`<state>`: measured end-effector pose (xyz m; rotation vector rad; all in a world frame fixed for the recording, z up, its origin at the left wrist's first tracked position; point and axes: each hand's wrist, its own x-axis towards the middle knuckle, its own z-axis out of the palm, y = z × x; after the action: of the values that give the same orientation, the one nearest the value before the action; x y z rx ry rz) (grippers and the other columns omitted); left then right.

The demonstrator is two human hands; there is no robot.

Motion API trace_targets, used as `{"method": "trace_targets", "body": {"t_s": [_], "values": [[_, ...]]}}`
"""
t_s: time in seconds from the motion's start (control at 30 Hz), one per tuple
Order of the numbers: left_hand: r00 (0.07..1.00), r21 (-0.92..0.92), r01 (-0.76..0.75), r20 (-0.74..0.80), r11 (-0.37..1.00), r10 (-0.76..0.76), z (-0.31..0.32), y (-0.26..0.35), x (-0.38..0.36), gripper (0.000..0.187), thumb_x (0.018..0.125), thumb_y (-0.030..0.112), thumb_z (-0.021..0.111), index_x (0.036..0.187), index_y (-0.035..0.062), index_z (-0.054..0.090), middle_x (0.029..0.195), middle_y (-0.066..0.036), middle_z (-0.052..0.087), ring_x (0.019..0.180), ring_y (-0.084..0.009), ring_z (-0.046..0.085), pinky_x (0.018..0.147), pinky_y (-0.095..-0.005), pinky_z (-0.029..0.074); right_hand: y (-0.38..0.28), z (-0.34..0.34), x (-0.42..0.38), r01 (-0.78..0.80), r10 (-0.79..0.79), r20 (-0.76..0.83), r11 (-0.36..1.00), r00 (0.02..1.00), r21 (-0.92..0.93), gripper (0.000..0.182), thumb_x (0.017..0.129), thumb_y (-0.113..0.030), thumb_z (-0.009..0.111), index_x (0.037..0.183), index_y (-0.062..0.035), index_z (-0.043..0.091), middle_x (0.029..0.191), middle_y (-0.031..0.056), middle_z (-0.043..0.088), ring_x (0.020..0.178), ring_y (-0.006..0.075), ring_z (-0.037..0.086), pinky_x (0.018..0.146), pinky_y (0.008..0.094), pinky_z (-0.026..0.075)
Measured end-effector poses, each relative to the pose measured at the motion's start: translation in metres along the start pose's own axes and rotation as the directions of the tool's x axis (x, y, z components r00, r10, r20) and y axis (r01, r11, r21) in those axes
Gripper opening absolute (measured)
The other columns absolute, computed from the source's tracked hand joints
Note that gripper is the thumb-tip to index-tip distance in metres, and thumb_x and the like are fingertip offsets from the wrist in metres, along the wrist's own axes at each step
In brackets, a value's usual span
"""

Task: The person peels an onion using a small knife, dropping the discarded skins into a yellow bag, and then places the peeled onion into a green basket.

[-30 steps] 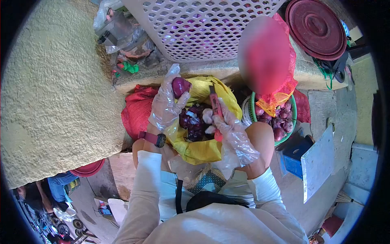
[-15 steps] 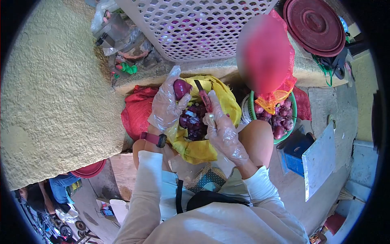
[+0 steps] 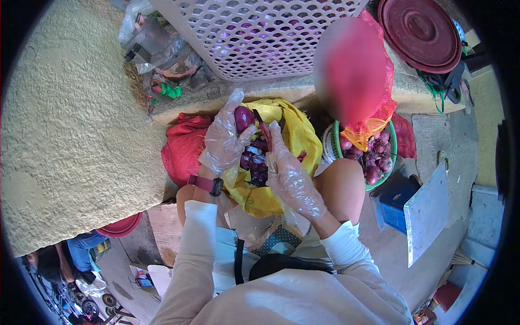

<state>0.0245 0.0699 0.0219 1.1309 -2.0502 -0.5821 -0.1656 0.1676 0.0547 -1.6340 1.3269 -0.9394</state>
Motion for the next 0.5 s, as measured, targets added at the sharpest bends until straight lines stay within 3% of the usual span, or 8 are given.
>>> {"method": "trace_targets", "body": {"t_s": [0.13,0.2,0.5], "values": [[1.000,0.006,0.020,-0.006,1.000,-0.020,0.004,0.000,-0.001,0.072,0.097,0.029,0.071,0.154,0.0019,0.036,0.153,-0.023,0.049,0.137,-0.0417,0.052,0.114,-0.0446,0.043,0.006,0.000,-0.003,0.073,-0.051,0.111,0.977,0.993,-0.202,0.074,0.098,0.006,0.047,0.163,0.0047,0.013,0.142,0.0343,0.054,0.118,0.0392,0.064,0.101,0.0397,0.049],[0.999,0.010,0.036,-0.004,0.999,-0.036,0.004,0.002,-0.001,0.072,0.097,0.029,0.071,0.154,0.0019,0.036,0.153,-0.023,0.049,0.137,-0.0421,0.052,0.114,-0.0449,0.043,-0.006,-0.003,0.002,-0.015,0.058,0.127,0.948,0.990,-0.317,0.078,0.092,0.004,0.052,0.161,0.0100,0.017,0.115,0.0338,0.058,0.104,0.0382,0.064,0.082,0.0361,0.052],[1.000,0.117,-0.007,-0.021,0.993,0.010,0.005,0.008,0.000,0.072,0.097,0.032,0.070,0.153,0.0016,0.038,0.152,-0.024,0.050,0.132,-0.0441,0.053,0.112,-0.0474,0.042,0.001,0.006,0.002,-0.009,0.008,-0.009,0.993,1.000,-0.118,0.078,0.093,0.009,0.048,0.163,0.0047,0.014,0.135,0.0361,0.056,0.111,0.0399,0.067,0.095,0.0393,0.052]]}}
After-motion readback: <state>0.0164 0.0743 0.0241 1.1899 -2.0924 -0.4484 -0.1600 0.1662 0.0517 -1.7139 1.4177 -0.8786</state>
